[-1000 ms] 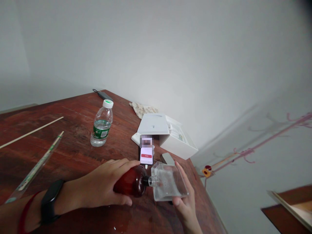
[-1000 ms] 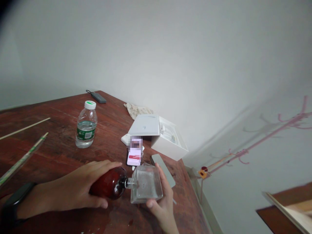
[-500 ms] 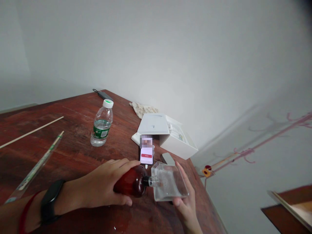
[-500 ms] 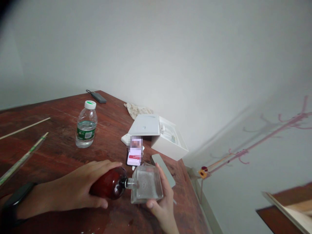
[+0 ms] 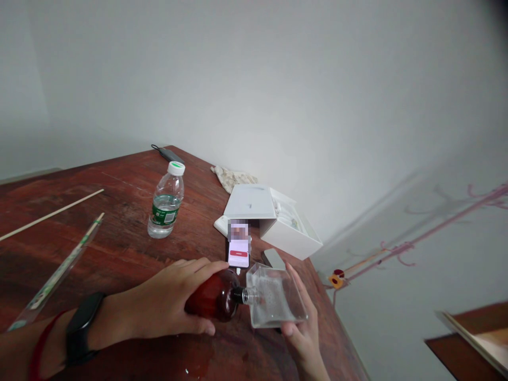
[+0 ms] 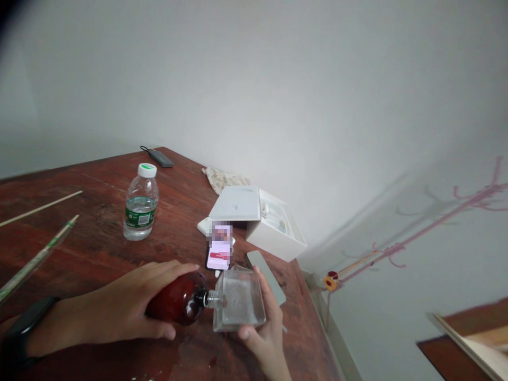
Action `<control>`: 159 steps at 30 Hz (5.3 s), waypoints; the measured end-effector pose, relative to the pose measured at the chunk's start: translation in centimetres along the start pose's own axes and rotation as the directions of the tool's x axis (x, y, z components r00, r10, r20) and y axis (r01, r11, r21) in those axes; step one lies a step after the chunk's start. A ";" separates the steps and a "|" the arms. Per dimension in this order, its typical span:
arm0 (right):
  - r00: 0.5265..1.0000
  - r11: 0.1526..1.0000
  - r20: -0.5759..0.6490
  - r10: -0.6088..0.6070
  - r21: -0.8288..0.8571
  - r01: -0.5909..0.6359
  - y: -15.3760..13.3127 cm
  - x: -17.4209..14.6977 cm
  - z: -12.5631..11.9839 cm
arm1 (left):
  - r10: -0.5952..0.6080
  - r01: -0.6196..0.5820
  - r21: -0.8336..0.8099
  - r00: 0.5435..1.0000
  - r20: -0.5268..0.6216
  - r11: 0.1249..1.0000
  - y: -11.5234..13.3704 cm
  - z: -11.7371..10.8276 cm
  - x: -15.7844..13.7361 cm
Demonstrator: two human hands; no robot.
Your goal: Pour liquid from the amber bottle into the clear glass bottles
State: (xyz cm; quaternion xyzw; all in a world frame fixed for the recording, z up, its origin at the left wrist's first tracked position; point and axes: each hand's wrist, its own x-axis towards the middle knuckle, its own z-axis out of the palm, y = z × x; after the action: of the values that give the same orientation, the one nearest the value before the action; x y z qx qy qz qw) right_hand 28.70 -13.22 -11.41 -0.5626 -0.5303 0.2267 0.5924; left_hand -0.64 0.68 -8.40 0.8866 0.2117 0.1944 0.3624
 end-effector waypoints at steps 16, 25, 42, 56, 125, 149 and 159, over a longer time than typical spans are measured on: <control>1.000 1.000 0.020 -0.021 0.023 0.021 0.3 0.1 0.0 | 0.005 -0.005 -0.007 1.000 -0.007 1.000 0.1 -0.3 0.0; 1.000 0.999 0.016 0.010 0.043 -0.011 0.5 -0.1 -0.2 | 0.003 -0.003 -0.010 1.000 -0.001 1.000 0.2 -0.3 0.0; 0.999 0.999 0.030 0.016 0.029 -0.017 -0.2 0.0 0.0 | 0.040 -0.040 0.007 0.998 -0.049 0.999 -0.1 0.2 -0.2; 0.999 0.998 -0.025 0.020 0.052 -0.019 -1.0 -0.1 0.7 | 0.035 -0.034 0.020 0.999 -0.040 0.999 0.1 0.1 -0.2; 0.999 0.999 -0.041 0.018 0.030 -0.017 -1.5 -0.3 0.8 | -0.003 0.003 0.011 1.000 -0.021 1.000 0.4 -0.1 0.0; 0.997 0.983 0.047 0.065 0.168 -0.072 -2.6 0.1 1.7 | 0.034 -0.033 0.018 0.998 -0.056 0.999 -0.2 0.1 -0.1; 0.988 0.954 0.044 0.145 0.258 -0.152 -1.4 0.2 1.6 | -0.037 0.036 -0.015 0.997 -0.069 0.999 -0.2 -0.3 0.0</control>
State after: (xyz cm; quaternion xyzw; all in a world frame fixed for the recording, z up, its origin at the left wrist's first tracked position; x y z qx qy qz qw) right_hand 26.87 -12.78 -10.36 -0.5154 -0.4594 0.3451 0.6357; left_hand -0.81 0.99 -8.30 0.8729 0.2387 0.2197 0.3645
